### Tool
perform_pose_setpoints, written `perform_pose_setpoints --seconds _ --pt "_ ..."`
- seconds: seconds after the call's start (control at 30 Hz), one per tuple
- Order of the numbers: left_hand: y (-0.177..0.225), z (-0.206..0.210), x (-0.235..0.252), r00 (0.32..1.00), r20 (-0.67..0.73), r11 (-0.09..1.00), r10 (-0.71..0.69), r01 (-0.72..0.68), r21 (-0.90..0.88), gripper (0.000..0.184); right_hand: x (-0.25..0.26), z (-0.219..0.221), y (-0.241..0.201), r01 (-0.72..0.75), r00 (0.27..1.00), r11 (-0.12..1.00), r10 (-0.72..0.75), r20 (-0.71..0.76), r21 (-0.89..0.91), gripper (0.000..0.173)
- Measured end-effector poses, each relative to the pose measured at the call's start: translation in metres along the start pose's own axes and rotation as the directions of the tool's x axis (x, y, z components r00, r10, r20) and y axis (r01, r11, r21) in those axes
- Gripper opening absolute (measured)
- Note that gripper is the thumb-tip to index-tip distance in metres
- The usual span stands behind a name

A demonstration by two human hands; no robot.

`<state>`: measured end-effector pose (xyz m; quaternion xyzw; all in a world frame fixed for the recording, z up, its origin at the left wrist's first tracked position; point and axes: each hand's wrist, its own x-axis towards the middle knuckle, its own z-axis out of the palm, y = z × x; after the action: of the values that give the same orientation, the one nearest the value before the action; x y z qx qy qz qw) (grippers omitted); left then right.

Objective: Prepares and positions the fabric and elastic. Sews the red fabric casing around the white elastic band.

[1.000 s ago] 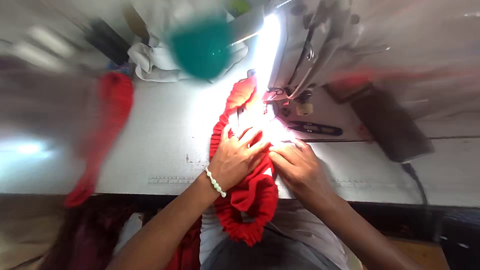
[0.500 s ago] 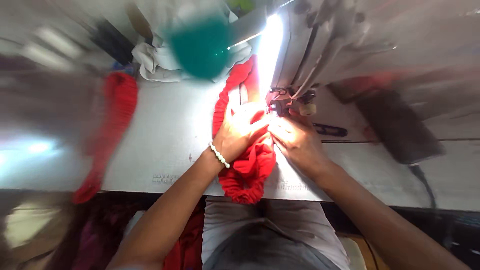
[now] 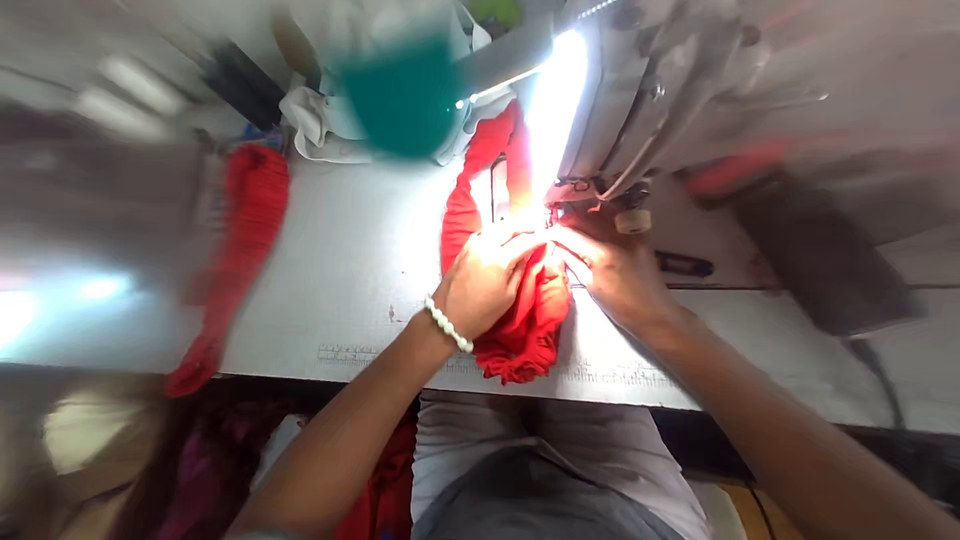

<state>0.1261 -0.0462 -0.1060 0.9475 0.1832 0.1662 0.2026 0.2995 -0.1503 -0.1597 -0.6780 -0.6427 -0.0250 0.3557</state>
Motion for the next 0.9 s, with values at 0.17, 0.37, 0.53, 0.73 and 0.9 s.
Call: perform_pose_setpoints --seconds 0.17,0.37,0.53,0.73,0.9 --pt "0.073 -0.009 -0.054 0.902 0.056 0.903 -0.428 0.425 0.057 0.078 -0.002 0.001 0.001 -0.031 0.999 0.999 0.030 0.025 0.026 0.019" --pt "0.100 -0.014 -0.124 0.954 0.008 0.897 -0.299 0.278 0.343 0.028 -0.001 0.000 -0.003 0.013 1.000 0.999 -0.013 -0.010 -0.053 0.019" --pt "0.120 -0.092 -0.188 0.942 0.289 0.984 -0.170 0.146 0.104 0.033 0.002 -0.001 -0.002 0.112 0.994 0.991 -0.112 0.001 -0.074 0.017" --pt "0.139 -0.143 -0.255 0.937 0.219 0.961 -0.274 0.257 0.100 0.029 -0.001 -0.010 -0.026 0.181 0.983 0.983 -0.180 0.025 -0.018 0.021" --pt "0.138 -0.136 -0.254 0.950 0.208 0.971 -0.234 0.217 0.103 0.032 -0.020 -0.020 -0.079 0.415 0.909 0.899 -0.416 -0.029 0.141 0.018"
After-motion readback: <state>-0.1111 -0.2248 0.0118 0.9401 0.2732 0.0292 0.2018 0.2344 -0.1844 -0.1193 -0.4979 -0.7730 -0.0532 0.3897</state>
